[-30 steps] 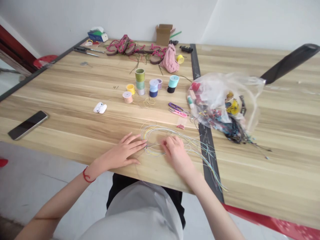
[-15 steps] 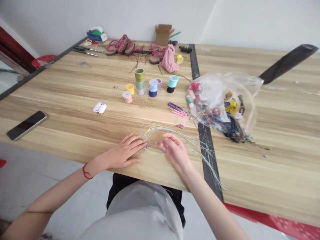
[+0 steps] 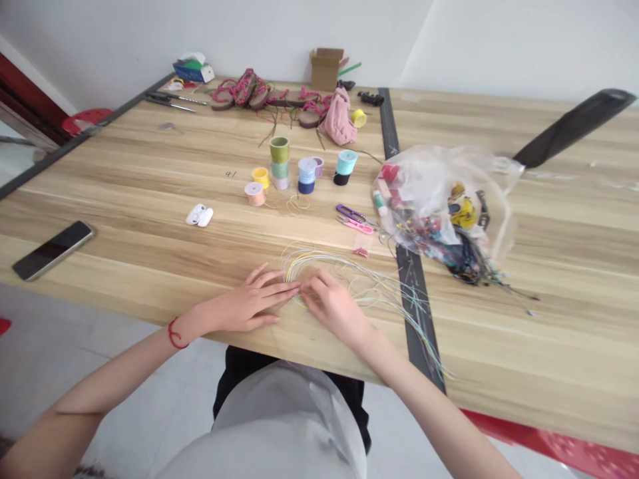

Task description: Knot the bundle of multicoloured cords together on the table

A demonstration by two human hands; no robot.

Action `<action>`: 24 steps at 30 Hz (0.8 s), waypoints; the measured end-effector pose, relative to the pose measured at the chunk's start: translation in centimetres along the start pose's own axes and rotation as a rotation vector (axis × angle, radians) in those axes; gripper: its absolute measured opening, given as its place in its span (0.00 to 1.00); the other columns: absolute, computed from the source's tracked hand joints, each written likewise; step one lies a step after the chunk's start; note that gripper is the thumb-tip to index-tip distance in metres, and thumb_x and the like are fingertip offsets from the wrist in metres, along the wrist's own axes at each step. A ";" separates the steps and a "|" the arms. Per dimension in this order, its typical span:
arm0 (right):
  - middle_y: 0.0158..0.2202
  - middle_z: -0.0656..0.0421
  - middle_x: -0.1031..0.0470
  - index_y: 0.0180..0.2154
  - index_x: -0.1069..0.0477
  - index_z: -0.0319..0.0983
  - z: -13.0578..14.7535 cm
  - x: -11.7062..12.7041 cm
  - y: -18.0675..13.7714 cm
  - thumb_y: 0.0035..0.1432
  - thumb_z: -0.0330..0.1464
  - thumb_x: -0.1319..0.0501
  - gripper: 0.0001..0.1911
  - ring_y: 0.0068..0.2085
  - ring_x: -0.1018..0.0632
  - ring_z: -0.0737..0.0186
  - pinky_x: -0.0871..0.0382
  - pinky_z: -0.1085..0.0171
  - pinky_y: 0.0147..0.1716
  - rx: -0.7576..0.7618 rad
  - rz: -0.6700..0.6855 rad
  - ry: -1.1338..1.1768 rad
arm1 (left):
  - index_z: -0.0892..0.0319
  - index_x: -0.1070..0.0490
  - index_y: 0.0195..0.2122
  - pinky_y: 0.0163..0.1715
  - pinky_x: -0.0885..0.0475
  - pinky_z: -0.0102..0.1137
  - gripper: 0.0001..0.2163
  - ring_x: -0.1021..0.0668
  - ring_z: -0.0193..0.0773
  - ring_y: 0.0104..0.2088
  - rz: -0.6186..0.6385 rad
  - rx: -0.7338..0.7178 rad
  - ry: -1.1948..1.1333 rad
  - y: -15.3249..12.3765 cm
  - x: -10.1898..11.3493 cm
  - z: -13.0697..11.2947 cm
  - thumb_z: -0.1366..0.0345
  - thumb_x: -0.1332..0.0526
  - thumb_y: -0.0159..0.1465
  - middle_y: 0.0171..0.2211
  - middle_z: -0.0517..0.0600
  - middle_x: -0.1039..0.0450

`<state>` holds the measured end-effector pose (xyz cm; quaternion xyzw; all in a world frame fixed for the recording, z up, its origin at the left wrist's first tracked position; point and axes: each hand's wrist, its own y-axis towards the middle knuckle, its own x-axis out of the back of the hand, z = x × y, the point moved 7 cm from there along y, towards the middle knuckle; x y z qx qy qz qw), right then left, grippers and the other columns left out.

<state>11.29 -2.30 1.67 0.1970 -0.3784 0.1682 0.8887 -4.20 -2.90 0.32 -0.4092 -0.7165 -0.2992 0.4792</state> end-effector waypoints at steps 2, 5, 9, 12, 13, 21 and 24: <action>0.40 0.53 0.26 0.39 0.29 0.40 0.5 -0.3 -0.2 0.67 0.30 0.45 0.07 0.40 0.24 0.58 0.28 0.59 0.40 0.044 0.031 -0.108 | 0.47 0.57 0.71 0.69 0.56 0.52 0.32 0.45 0.47 0.70 -0.020 -0.005 0.005 0.0 0.0 0.0 0.58 0.42 0.70 0.68 0.48 0.42; 0.37 0.53 0.25 0.38 0.28 0.39 1.1 -0.8 -0.4 0.68 0.30 0.47 0.09 0.41 0.25 0.56 0.28 0.57 0.42 0.090 0.071 -0.252 | 0.48 0.57 0.71 0.69 0.56 0.52 0.32 0.44 0.47 0.69 -0.037 -0.010 0.023 -0.2 -0.1 -0.1 0.58 0.42 0.70 0.68 0.49 0.42; 0.34 0.53 0.24 0.36 0.27 0.39 1.4 -1.3 -0.4 0.68 0.30 0.46 0.10 0.39 0.25 0.55 0.28 0.56 0.41 0.106 0.103 -0.313 | 0.50 0.56 0.71 0.69 0.57 0.52 0.31 0.44 0.48 0.69 -0.032 0.008 0.051 -0.2 -0.3 -0.4 0.59 0.43 0.70 0.68 0.50 0.42; 0.35 0.54 0.25 0.37 0.27 0.38 0.7 -1.7 -0.3 0.66 0.29 0.45 0.08 0.37 0.24 0.58 0.28 0.60 0.39 0.027 0.119 -0.227 | 0.52 0.54 0.71 0.69 0.59 0.52 0.30 0.44 0.49 0.69 -0.029 0.031 0.068 -0.2 -0.3 -0.7 0.59 0.44 0.71 0.68 0.50 0.43; 0.35 0.55 0.26 0.37 0.28 0.38 0.3 -1.9 -0.3 0.66 0.28 0.45 0.08 0.36 0.24 0.59 0.28 0.61 0.38 -0.004 0.124 -0.189 | 0.53 0.54 0.71 0.69 0.59 0.53 0.30 0.44 0.50 0.69 -0.027 0.040 0.072 -0.2 -0.4 -0.8 0.59 0.44 0.71 0.69 0.50 0.44; 0.32 0.57 0.26 0.35 0.27 0.39 -1.4 -2.1 -0.2 0.63 0.28 0.42 0.06 0.32 0.24 0.63 0.31 0.65 0.33 -0.098 0.040 -0.037 | 0.53 0.57 0.71 0.68 0.60 0.53 0.32 0.47 0.51 0.70 0.019 0.062 0.060 -0.1 -0.6 -0.7 0.57 0.44 0.71 0.69 0.50 0.46; 0.31 0.58 0.26 0.35 0.26 0.39 -1.5 -2.1 -0.4 0.62 0.28 0.42 0.06 0.30 0.26 0.64 0.33 0.66 0.32 -0.098 0.021 -0.034 | 0.53 0.60 0.72 0.69 0.61 0.51 0.33 0.48 0.51 0.70 0.056 0.062 0.046 0.0 -0.8 -0.5 0.56 0.44 0.71 0.70 0.50 0.48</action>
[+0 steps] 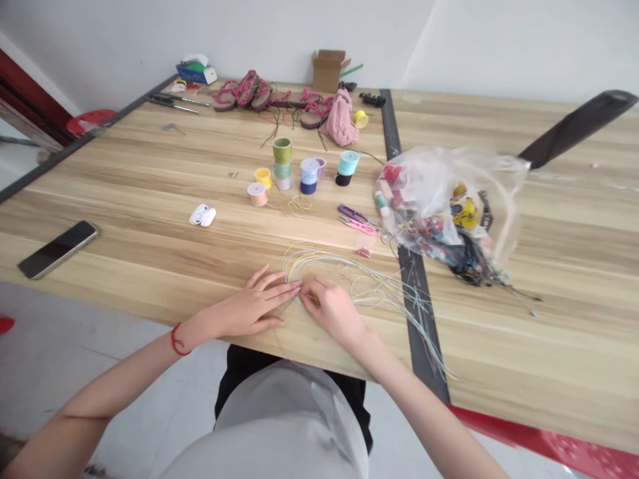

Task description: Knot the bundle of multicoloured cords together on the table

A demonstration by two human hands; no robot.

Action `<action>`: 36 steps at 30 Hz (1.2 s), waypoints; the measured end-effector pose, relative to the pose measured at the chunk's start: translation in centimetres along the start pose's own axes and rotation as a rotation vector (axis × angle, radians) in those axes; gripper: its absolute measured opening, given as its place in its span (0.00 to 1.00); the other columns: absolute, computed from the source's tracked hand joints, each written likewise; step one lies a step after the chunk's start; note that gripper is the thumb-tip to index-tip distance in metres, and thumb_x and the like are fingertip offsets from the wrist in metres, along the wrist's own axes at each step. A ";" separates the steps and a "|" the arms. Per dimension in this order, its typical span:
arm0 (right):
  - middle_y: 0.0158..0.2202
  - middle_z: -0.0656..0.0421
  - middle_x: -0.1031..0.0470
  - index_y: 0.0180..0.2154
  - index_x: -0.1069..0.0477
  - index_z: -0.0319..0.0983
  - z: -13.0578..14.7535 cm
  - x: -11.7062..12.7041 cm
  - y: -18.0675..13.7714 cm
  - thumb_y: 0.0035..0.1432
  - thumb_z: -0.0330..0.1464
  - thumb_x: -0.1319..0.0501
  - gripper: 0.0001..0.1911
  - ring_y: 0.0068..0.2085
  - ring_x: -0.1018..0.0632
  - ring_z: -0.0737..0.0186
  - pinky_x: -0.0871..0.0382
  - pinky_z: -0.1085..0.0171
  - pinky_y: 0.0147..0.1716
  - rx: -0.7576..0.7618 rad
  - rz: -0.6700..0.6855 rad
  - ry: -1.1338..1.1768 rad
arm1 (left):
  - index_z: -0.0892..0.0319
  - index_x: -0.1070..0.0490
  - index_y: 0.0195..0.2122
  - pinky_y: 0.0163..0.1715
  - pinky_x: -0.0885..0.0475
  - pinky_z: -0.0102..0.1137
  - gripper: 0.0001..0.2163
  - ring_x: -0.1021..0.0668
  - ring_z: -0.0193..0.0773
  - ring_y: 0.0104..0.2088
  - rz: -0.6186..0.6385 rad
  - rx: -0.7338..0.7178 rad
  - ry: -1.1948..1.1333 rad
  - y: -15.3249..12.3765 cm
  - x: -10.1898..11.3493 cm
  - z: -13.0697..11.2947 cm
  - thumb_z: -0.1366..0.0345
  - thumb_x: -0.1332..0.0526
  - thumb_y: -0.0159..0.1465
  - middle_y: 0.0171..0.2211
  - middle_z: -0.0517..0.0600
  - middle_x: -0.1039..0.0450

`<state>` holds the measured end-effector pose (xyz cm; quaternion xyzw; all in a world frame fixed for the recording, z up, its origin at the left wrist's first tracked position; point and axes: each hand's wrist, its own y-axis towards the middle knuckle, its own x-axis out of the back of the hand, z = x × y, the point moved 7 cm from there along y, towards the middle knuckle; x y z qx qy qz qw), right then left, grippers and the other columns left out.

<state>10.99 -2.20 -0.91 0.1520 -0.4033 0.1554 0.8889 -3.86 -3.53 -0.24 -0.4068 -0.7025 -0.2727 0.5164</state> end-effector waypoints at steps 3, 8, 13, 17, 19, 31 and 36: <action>0.28 0.60 0.27 0.36 0.26 0.39 0.0 0.0 -0.2 0.61 0.28 0.42 0.05 0.28 0.27 0.65 0.36 0.67 0.29 -0.016 0.006 0.033 | 0.54 0.62 0.71 0.69 0.60 0.49 0.35 0.48 0.49 0.70 -0.014 0.011 -0.026 0.0 0.1 0.2 0.54 0.44 0.70 0.70 0.52 0.48; 0.24 0.63 0.29 0.36 0.26 0.39 0.0 0.1 0.1 0.59 0.29 0.41 0.05 0.24 0.30 0.67 0.39 0.68 0.26 -0.054 0.007 0.091 | 0.56 0.51 0.68 0.69 0.59 0.50 0.29 0.51 0.49 0.71 -0.064 0.009 -0.027 -0.1 0.3 0.2 0.54 0.44 0.70 0.69 0.53 0.46; 0.24 0.62 0.27 0.34 0.25 0.39 -0.3 -0.3 0.3 0.59 0.29 0.40 0.05 0.24 0.30 0.67 0.39 0.68 0.26 -0.073 0.007 0.120 | 0.56 0.45 0.67 0.69 0.62 0.50 0.27 0.50 0.51 0.71 -0.051 -0.027 0.034 -0.1 0.2 0.1 0.51 0.46 0.71 0.69 0.50 0.44; 0.24 0.62 0.26 0.35 0.24 0.40 -0.6 -0.3 0.3 0.60 0.30 0.41 0.07 0.25 0.28 0.66 0.37 0.67 0.27 -0.074 0.013 0.125 | 0.54 0.46 0.68 0.69 0.62 0.51 0.26 0.50 0.52 0.71 -0.052 -0.036 0.051 -0.1 0.1 0.1 0.51 0.47 0.71 0.69 0.48 0.46; 0.25 0.61 0.25 0.36 0.23 0.40 -0.6 -0.3 0.3 0.61 0.31 0.42 0.08 0.25 0.27 0.65 0.36 0.67 0.28 -0.058 0.013 0.125 | 0.54 0.46 0.68 0.69 0.61 0.51 0.26 0.49 0.51 0.70 -0.063 -0.032 0.045 -0.2 0.1 0.0 0.52 0.47 0.71 0.69 0.48 0.46; 0.21 0.63 0.32 0.34 0.23 0.39 -0.5 -0.1 0.7 0.63 0.35 0.41 0.10 0.22 0.32 0.67 0.40 0.67 0.26 -0.039 0.005 0.133 | 0.55 0.44 0.67 0.69 0.58 0.52 0.25 0.50 0.50 0.71 -0.091 -0.043 0.048 -0.4 0.0 -0.1 0.53 0.47 0.71 0.68 0.50 0.43; 0.21 0.63 0.33 0.36 0.23 0.39 -0.3 0.2 0.7 0.64 0.36 0.42 0.10 0.23 0.33 0.67 0.39 0.67 0.26 -0.012 0.035 0.136 | 0.56 0.43 0.65 0.70 0.59 0.52 0.25 0.48 0.49 0.71 -0.096 -0.023 0.042 -0.4 0.4 -0.1 0.52 0.46 0.71 0.67 0.51 0.41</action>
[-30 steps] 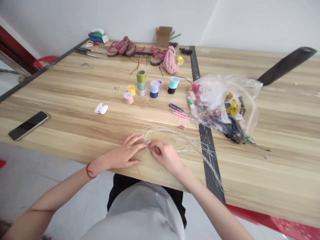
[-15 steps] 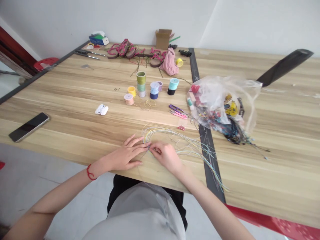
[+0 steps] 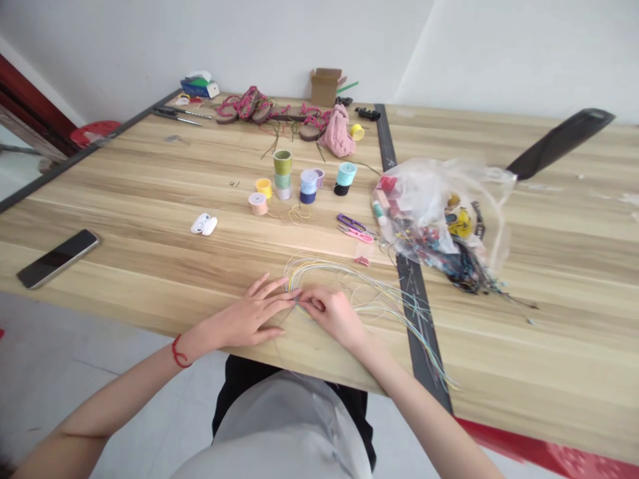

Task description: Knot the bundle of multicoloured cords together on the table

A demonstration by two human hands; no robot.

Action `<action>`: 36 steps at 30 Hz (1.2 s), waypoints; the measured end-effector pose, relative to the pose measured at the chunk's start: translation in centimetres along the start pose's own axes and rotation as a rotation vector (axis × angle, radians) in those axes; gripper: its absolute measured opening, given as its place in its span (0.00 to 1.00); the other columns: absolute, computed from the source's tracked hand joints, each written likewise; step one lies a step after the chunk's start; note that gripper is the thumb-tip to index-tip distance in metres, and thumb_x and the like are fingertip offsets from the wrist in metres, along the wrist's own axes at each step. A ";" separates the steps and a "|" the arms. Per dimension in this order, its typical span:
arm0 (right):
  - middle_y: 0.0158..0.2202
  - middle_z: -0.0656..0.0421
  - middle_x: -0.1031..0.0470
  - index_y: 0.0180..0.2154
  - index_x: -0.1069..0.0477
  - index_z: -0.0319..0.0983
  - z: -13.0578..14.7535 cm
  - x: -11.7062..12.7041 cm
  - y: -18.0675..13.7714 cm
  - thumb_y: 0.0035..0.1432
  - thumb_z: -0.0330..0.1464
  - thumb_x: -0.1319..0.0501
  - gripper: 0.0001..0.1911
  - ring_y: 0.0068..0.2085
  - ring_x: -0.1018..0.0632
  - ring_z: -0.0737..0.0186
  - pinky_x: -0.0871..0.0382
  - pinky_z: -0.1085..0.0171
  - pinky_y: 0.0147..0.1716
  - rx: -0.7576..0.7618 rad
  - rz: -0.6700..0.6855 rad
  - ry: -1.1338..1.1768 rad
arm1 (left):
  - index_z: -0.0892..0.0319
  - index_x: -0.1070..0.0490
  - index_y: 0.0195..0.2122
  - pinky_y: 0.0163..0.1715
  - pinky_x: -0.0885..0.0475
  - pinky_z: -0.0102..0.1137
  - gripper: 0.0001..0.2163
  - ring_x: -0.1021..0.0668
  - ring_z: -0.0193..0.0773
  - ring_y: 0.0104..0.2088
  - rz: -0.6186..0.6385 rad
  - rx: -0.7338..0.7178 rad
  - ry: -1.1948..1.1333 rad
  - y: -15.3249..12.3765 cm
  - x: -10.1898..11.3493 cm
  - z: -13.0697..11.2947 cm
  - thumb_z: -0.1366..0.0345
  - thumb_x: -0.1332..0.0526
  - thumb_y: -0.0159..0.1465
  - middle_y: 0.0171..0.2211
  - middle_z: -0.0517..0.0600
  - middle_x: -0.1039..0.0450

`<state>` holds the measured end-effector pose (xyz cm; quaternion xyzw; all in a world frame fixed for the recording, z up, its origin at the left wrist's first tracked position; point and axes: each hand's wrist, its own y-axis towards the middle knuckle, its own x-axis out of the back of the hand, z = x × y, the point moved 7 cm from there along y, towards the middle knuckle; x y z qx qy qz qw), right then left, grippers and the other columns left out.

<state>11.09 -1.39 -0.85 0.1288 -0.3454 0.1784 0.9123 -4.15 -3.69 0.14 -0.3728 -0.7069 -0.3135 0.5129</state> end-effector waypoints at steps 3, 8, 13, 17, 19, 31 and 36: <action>0.22 0.63 0.33 0.35 0.24 0.39 -0.3 0.4 0.1 0.64 0.35 0.41 0.10 0.24 0.32 0.66 0.39 0.67 0.27 -0.007 -0.009 -0.024 | 0.57 0.43 0.65 0.70 0.59 0.52 0.25 0.49 0.50 0.71 -0.002 0.008 0.009 0.3 0.2 0.1 0.52 0.46 0.71 0.68 0.52 0.42; 0.23 0.62 0.31 0.34 0.24 0.39 -1.5 1.1 1.4 0.63 0.35 0.42 0.10 0.24 0.32 0.66 0.39 0.67 0.27 0.018 -0.029 -0.045 | 0.59 0.48 0.68 0.69 0.61 0.51 0.27 0.52 0.50 0.71 -0.005 -0.006 0.051 1.4 0.1 1.0 0.53 0.47 0.71 0.70 0.51 0.47; 0.22 0.62 0.31 0.35 0.24 0.40 -2.9 2.2 4.0 0.63 0.35 0.42 0.10 0.23 0.32 0.65 0.39 0.67 0.26 0.020 -0.081 -0.053 | 0.58 0.51 0.70 0.69 0.60 0.52 0.29 0.53 0.50 0.71 -0.032 -0.001 0.097 3.7 0.4 3.4 0.50 0.50 0.72 0.70 0.52 0.48; 0.22 0.62 0.31 0.33 0.25 0.39 -3.8 2.9 6.0 0.61 0.33 0.42 0.09 0.23 0.32 0.65 0.39 0.67 0.26 0.005 -0.118 -0.067 | 0.58 0.48 0.69 0.68 0.59 0.51 0.30 0.52 0.50 0.71 -0.036 0.001 0.146 5.7 1.0 5.0 0.49 0.48 0.71 0.69 0.52 0.45; 0.20 0.63 0.33 0.32 0.26 0.38 -4.2 3.1 6.5 0.61 0.32 0.43 0.08 0.22 0.33 0.66 0.41 0.67 0.25 -0.006 -0.131 -0.074 | 0.60 0.48 0.69 0.68 0.59 0.52 0.30 0.51 0.52 0.71 -0.024 0.001 0.165 6.4 1.1 5.5 0.49 0.48 0.70 0.69 0.53 0.45; 0.19 0.64 0.34 0.33 0.24 0.38 -4.8 3.0 6.6 0.62 0.36 0.43 0.12 0.22 0.34 0.66 0.41 0.67 0.24 0.001 -0.103 -0.053 | 0.62 0.43 0.67 0.68 0.60 0.52 0.28 0.50 0.52 0.71 -0.029 -0.037 0.223 6.3 1.1 5.3 0.49 0.52 0.72 0.69 0.53 0.45; 0.19 0.64 0.33 0.32 0.25 0.39 -4.7 3.1 6.6 0.61 0.35 0.43 0.10 0.22 0.34 0.66 0.42 0.67 0.23 0.003 -0.100 -0.056 | 0.61 0.40 0.66 0.69 0.59 0.52 0.27 0.49 0.52 0.71 -0.032 -0.030 0.230 6.3 1.5 5.0 0.49 0.51 0.72 0.68 0.52 0.43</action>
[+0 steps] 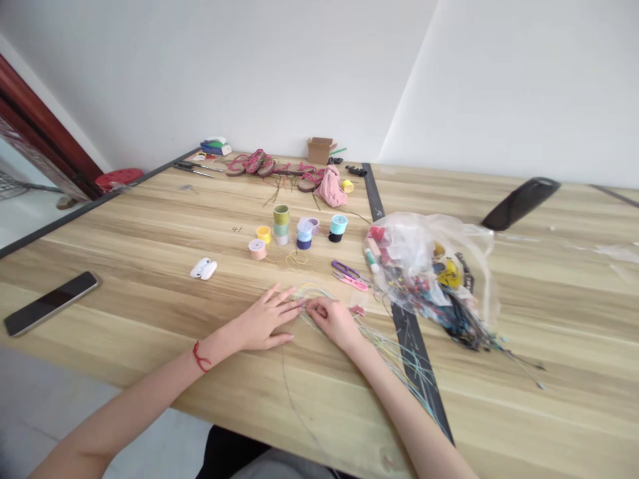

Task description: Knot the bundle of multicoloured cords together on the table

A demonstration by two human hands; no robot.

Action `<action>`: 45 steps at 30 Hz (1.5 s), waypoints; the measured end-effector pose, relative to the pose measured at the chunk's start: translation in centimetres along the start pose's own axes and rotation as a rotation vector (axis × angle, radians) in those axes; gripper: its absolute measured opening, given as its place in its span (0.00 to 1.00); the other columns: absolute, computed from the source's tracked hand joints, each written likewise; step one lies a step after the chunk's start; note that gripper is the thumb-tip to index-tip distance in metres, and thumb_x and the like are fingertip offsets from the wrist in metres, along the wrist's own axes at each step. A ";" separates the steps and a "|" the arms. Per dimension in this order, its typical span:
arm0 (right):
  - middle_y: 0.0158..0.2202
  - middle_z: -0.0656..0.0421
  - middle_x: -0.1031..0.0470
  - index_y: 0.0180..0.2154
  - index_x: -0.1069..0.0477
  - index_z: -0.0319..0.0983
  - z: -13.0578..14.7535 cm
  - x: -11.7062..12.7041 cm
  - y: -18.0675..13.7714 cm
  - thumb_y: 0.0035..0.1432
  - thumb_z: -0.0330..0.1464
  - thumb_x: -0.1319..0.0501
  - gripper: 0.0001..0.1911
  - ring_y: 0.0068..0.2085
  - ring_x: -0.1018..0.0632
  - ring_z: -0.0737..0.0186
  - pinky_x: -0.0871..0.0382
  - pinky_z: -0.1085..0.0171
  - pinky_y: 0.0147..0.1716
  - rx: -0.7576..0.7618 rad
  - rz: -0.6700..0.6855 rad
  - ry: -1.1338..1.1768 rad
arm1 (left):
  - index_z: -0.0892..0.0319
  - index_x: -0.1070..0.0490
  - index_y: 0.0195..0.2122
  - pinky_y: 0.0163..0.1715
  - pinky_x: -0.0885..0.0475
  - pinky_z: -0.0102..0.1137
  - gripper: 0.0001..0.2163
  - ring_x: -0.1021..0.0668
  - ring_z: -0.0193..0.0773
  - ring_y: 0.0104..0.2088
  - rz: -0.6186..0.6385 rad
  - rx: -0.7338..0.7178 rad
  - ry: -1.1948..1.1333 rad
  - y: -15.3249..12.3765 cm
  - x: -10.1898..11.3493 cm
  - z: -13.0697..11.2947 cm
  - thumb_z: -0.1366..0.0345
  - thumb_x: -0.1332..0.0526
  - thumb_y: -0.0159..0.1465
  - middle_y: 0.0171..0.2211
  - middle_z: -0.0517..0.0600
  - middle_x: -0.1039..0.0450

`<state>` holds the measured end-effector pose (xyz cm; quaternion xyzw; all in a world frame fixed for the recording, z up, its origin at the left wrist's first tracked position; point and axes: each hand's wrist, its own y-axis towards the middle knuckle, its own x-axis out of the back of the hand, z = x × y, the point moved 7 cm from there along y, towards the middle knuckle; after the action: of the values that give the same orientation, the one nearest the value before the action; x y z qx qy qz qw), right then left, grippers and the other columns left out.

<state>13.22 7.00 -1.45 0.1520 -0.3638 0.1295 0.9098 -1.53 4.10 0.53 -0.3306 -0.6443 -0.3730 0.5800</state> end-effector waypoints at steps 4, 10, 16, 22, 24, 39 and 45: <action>0.20 0.63 0.32 0.32 0.26 0.39 0.1 0.1 -0.1 0.62 0.35 0.44 0.11 0.22 0.33 0.65 0.41 0.67 0.24 -0.001 0.007 -0.006 | 0.59 0.41 0.66 0.68 0.58 0.52 0.27 0.50 0.51 0.71 -0.018 0.015 -0.012 -0.2 0.0 0.1 0.49 0.50 0.71 0.67 0.52 0.42; 0.22 0.59 0.31 0.22 0.33 0.41 0.6 2.1 -0.3 0.57 0.44 0.37 0.18 0.27 0.31 0.62 0.35 0.62 0.31 -0.002 -0.068 -0.038 | 0.56 0.45 0.68 0.68 0.59 0.52 0.28 0.50 0.49 0.71 -0.020 0.029 -0.086 -0.5 -0.3 0.4 0.48 0.49 0.71 0.68 0.51 0.43; 0.27 0.56 0.30 0.20 0.41 0.42 1.2 3.8 -0.4 0.64 0.54 0.51 0.28 0.31 0.26 0.60 0.27 0.56 0.40 -0.052 -0.082 0.608 | 0.56 0.46 0.68 0.68 0.58 0.52 0.28 0.51 0.49 0.71 -0.006 0.034 -0.094 -0.5 -0.5 0.6 0.50 0.48 0.70 0.69 0.51 0.45; 0.27 0.56 0.27 0.24 0.29 0.40 0.1 2.4 -0.1 0.61 0.50 0.41 0.23 0.31 0.26 0.59 0.29 0.58 0.36 -0.100 -0.103 0.490 | 0.56 0.48 0.69 0.68 0.59 0.52 0.29 0.51 0.50 0.71 -0.003 0.030 -0.100 -0.4 -0.4 0.7 0.50 0.47 0.70 0.69 0.52 0.45; 0.33 0.54 0.23 0.29 0.26 0.40 0.5 1.8 -0.1 0.63 0.46 0.41 0.18 0.37 0.24 0.56 0.29 0.57 0.41 -0.043 -0.102 0.347 | 0.56 0.48 0.69 0.68 0.58 0.51 0.29 0.51 0.50 0.71 -0.006 0.027 -0.104 -0.4 -0.4 0.7 0.50 0.47 0.70 0.68 0.52 0.44; 0.37 0.52 0.24 0.36 0.27 0.39 2.3 -0.2 -0.5 0.66 0.27 0.45 0.09 0.40 0.25 0.55 0.27 0.56 0.42 0.197 -0.065 -0.136 | 0.60 0.43 0.64 0.69 0.57 0.51 0.28 0.50 0.52 0.71 0.006 0.052 -0.125 -0.3 -0.5 0.8 0.48 0.47 0.70 0.68 0.56 0.43; 0.36 0.53 0.25 0.35 0.29 0.40 2.3 0.1 -0.7 0.66 0.27 0.46 0.09 0.39 0.25 0.56 0.28 0.57 0.41 0.193 -0.056 -0.121 | 0.61 0.42 0.64 0.69 0.58 0.50 0.28 0.51 0.52 0.71 0.007 0.057 -0.151 -0.3 -0.4 0.7 0.49 0.45 0.69 0.68 0.58 0.43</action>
<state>12.08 5.55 0.10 0.2563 -0.3994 0.1293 0.8707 -2.09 4.60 0.05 -0.3431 -0.6954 -0.3265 0.5404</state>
